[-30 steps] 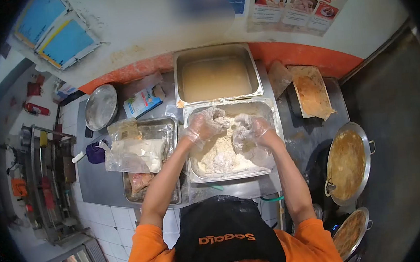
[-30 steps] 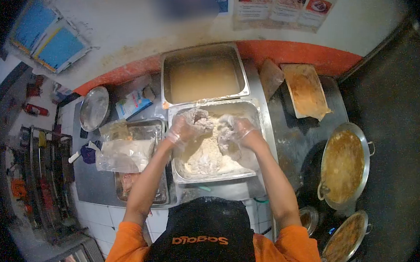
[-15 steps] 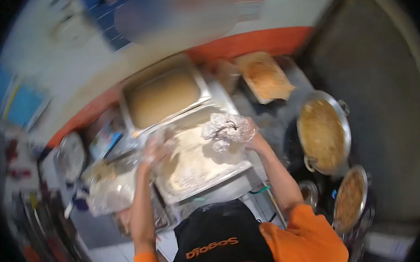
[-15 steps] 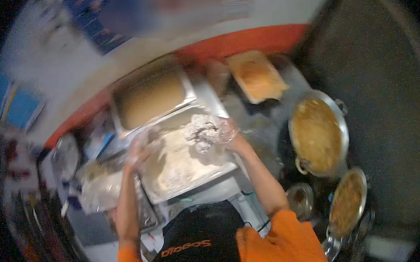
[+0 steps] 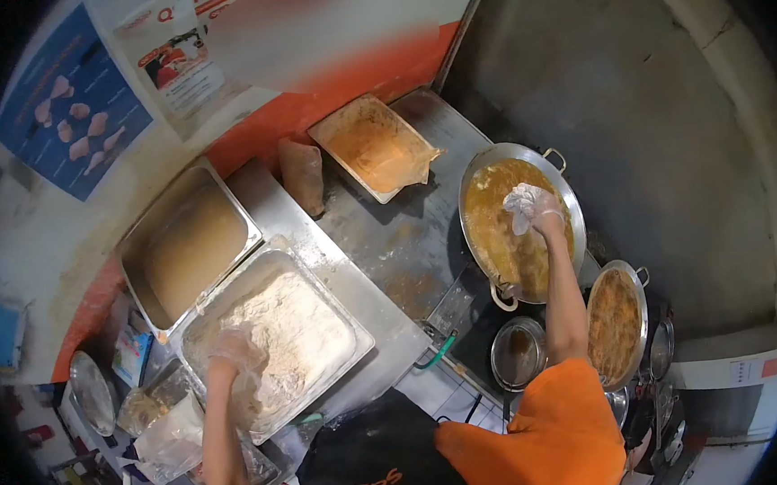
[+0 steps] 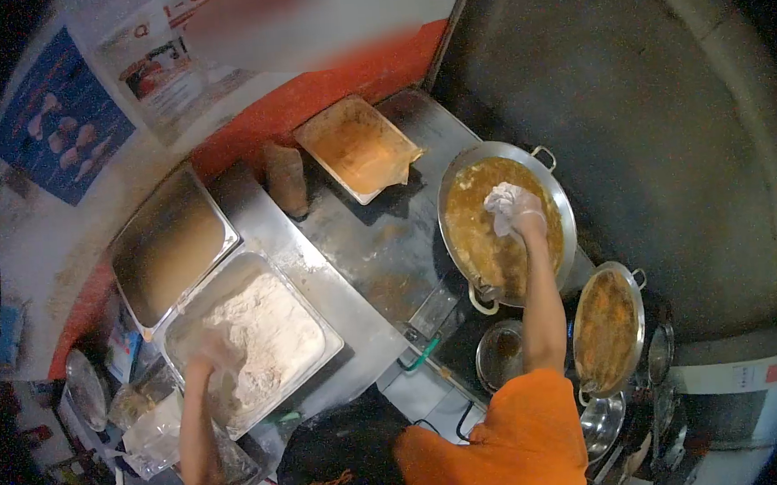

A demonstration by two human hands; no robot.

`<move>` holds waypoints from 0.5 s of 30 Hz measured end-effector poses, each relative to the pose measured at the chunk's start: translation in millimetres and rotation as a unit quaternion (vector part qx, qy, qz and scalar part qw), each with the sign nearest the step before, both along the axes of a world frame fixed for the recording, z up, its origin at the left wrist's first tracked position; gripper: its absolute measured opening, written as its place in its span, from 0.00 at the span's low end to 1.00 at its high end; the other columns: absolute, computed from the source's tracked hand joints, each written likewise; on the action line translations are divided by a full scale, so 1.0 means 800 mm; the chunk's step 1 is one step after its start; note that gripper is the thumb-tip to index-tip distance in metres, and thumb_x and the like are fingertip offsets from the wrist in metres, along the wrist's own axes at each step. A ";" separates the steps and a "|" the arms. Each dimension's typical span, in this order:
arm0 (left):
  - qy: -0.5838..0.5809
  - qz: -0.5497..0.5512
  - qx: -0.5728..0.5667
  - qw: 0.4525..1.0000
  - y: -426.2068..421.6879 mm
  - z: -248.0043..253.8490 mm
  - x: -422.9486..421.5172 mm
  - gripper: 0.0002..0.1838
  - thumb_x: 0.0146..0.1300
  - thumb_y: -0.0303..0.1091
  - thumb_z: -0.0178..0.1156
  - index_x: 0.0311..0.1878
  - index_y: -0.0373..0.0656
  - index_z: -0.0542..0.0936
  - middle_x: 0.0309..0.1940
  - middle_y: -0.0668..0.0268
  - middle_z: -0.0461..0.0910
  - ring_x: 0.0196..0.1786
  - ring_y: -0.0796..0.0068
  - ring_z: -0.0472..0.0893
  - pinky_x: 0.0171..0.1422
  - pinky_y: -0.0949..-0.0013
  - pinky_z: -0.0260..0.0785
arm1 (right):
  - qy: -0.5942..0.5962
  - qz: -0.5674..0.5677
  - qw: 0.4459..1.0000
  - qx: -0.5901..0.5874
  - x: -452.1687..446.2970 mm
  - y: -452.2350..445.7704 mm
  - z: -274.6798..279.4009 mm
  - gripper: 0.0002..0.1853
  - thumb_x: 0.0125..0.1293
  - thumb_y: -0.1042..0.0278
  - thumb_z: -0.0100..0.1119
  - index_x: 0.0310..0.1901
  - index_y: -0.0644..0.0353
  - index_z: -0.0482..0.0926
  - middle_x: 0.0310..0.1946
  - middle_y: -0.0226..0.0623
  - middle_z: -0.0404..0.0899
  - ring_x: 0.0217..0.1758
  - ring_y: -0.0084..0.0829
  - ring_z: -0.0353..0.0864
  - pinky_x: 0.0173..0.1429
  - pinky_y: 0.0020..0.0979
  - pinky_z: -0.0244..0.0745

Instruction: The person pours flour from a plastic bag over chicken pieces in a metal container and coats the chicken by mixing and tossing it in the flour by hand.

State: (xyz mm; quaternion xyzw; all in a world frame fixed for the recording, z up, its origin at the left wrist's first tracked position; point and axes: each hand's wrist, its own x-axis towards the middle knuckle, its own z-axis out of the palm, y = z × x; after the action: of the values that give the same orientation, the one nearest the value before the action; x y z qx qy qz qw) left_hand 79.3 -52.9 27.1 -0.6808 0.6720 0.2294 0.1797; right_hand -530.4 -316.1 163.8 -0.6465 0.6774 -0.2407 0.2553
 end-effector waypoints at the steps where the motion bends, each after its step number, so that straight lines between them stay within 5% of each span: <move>1: -0.008 0.012 0.018 1.000 0.009 0.000 0.007 0.29 0.54 0.43 0.62 0.60 0.44 0.75 0.39 0.49 0.83 0.45 0.48 0.82 0.49 0.52 0.74 | 0.050 -0.017 0.999 0.004 -0.015 -0.012 -0.018 0.13 0.68 0.74 0.56 0.52 0.66 0.81 0.45 0.40 0.86 0.48 0.34 0.85 0.52 0.34 0.80; 4: 0.003 0.038 0.020 0.999 0.020 0.011 0.014 0.29 0.54 0.43 0.63 0.59 0.44 0.75 0.38 0.49 0.83 0.43 0.48 0.82 0.48 0.52 0.74 | -0.339 -0.071 0.938 0.025 -0.055 -0.050 -0.095 0.10 0.67 0.80 0.54 0.48 0.68 0.81 0.40 0.40 0.86 0.39 0.28 0.85 0.44 0.28 0.81; 6: 0.013 0.057 0.007 0.998 0.030 0.020 0.019 0.28 0.54 0.43 0.63 0.58 0.43 0.76 0.37 0.49 0.83 0.43 0.48 0.82 0.47 0.52 0.74 | -0.329 -0.102 0.939 0.016 -0.066 -0.068 -0.127 0.09 0.68 0.77 0.54 0.46 0.67 0.81 0.40 0.42 0.85 0.41 0.32 0.85 0.46 0.31 0.80; 8: 0.029 0.076 -0.023 0.996 0.044 0.031 0.023 0.28 0.54 0.43 0.64 0.58 0.43 0.76 0.36 0.49 0.83 0.42 0.48 0.82 0.46 0.51 0.74 | -0.044 -0.088 0.995 0.000 -0.083 -0.090 -0.146 0.10 0.67 0.70 0.57 0.44 0.65 0.82 0.40 0.43 0.85 0.43 0.36 0.84 0.49 0.35 0.79; 10: 0.045 0.099 -0.069 0.992 0.064 0.043 0.026 0.27 0.54 0.42 0.64 0.57 0.42 0.76 0.35 0.49 0.83 0.41 0.48 0.82 0.46 0.51 0.74 | 0.268 -0.110 0.955 -0.064 -0.070 -0.086 -0.135 0.16 0.65 0.55 0.61 0.41 0.62 0.84 0.41 0.43 0.84 0.48 0.42 0.82 0.52 0.39 0.74; 11: 0.054 0.108 -0.096 0.988 0.075 0.050 0.026 0.27 0.54 0.42 0.64 0.57 0.42 0.76 0.35 0.49 0.83 0.40 0.48 0.82 0.45 0.51 0.74 | 0.209 -0.084 0.970 -0.088 -0.092 -0.104 -0.155 0.16 0.63 0.56 0.63 0.40 0.63 0.84 0.40 0.44 0.84 0.46 0.42 0.82 0.51 0.39 0.75; 12: 0.066 0.116 -0.130 0.983 0.082 0.058 0.025 0.27 0.54 0.42 0.65 0.56 0.42 0.76 0.35 0.49 0.82 0.40 0.48 0.82 0.45 0.51 0.74 | 0.290 -0.101 0.945 -0.111 -0.001 -0.064 -0.063 0.14 0.64 0.61 0.64 0.43 0.63 0.83 0.42 0.45 0.84 0.46 0.39 0.82 0.50 0.38 0.75; 14: 0.090 0.129 -0.198 0.967 0.091 0.075 0.021 0.26 0.54 0.42 0.65 0.55 0.41 0.77 0.34 0.49 0.82 0.39 0.48 0.82 0.44 0.51 0.74 | 0.222 -0.049 0.961 -0.159 0.036 -0.089 -0.034 0.13 0.67 0.63 0.56 0.44 0.63 0.83 0.39 0.39 0.84 0.40 0.33 0.81 0.48 0.33 0.75; 15: 0.106 0.131 -0.231 0.958 0.090 0.082 0.020 0.26 0.54 0.42 0.65 0.55 0.41 0.77 0.34 0.49 0.82 0.39 0.48 0.82 0.44 0.50 0.74 | 0.010 -0.057 0.977 -0.207 0.076 -0.096 -0.030 0.13 0.67 0.65 0.58 0.46 0.63 0.83 0.40 0.37 0.84 0.41 0.29 0.81 0.49 0.31 0.75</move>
State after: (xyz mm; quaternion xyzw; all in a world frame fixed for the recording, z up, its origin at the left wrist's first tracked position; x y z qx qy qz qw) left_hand 95.1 19.1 92.8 -0.7577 0.6267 0.1602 -0.0867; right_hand -469.2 -393.3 139.5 -0.6483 0.6511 -0.3831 0.0951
